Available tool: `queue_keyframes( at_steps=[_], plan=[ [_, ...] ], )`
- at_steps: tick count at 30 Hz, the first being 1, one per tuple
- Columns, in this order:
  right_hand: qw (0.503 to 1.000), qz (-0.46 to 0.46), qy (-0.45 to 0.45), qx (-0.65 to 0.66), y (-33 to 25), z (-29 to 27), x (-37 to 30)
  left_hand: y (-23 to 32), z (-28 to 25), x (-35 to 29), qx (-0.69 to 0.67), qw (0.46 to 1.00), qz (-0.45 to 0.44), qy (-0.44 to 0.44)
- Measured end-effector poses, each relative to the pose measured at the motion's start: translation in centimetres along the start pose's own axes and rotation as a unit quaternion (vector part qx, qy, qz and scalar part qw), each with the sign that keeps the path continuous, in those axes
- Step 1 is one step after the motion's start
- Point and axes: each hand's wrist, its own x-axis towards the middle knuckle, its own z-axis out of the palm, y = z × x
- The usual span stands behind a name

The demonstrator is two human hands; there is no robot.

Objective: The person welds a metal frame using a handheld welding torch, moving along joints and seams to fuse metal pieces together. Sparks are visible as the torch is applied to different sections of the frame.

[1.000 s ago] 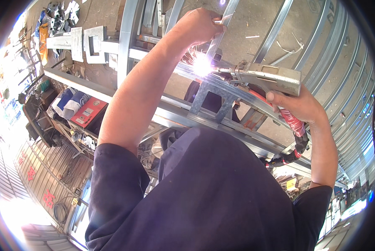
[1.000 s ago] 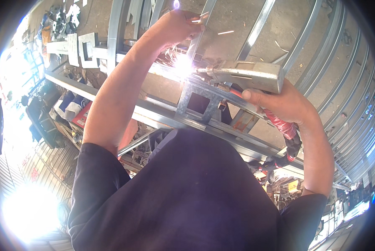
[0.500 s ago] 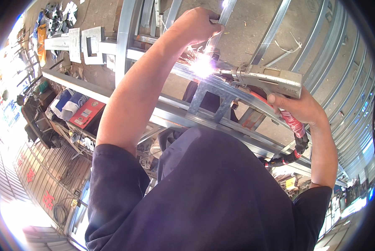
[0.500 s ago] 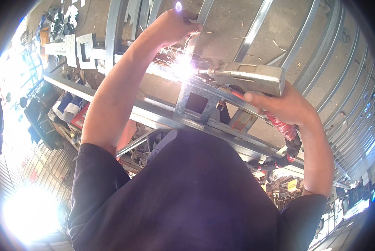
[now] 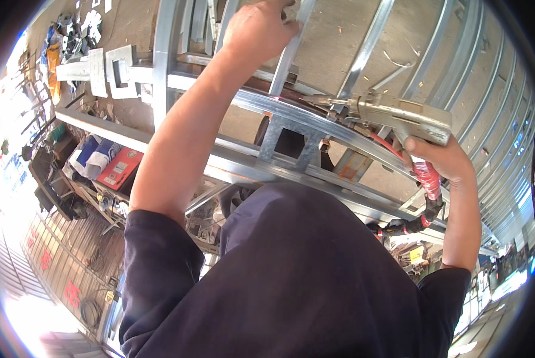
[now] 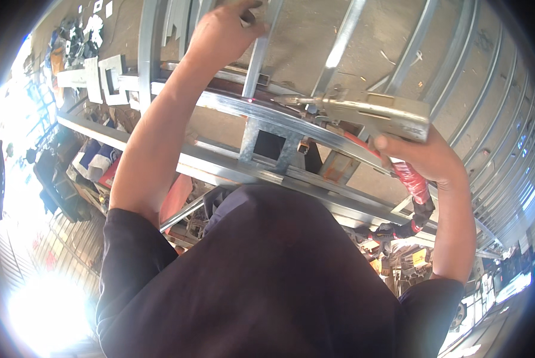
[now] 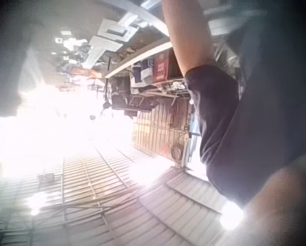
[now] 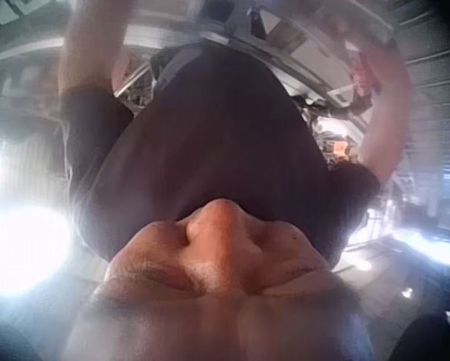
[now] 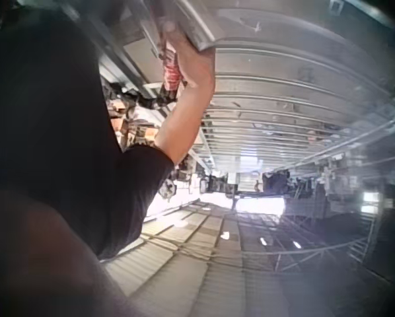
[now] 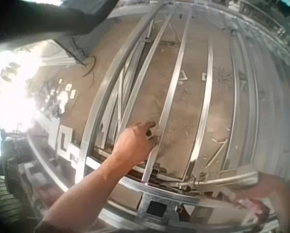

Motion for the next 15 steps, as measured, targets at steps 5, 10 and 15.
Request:
queue_keyframes(
  at_steps=[5, 10, 15],
  plan=[
    [0.998, 0.028, 0.048, -0.023, 2.6, -2.6, -2.6, 7.4, 3.0, -1.2, -0.029, 0.988, -0.015, -0.148],
    [0.996, 0.055, 0.05, -0.053, 3.3, -2.5, -3.1, 7.6, 6.2, -1.5, -0.088, 0.967, -0.045, -0.233],
    [0.994, 0.051, 0.035, -0.093, 3.2, -2.5, -3.0, 8.1, 5.7, -1.5, -0.086, 0.963, -0.072, -0.246]
  ],
)
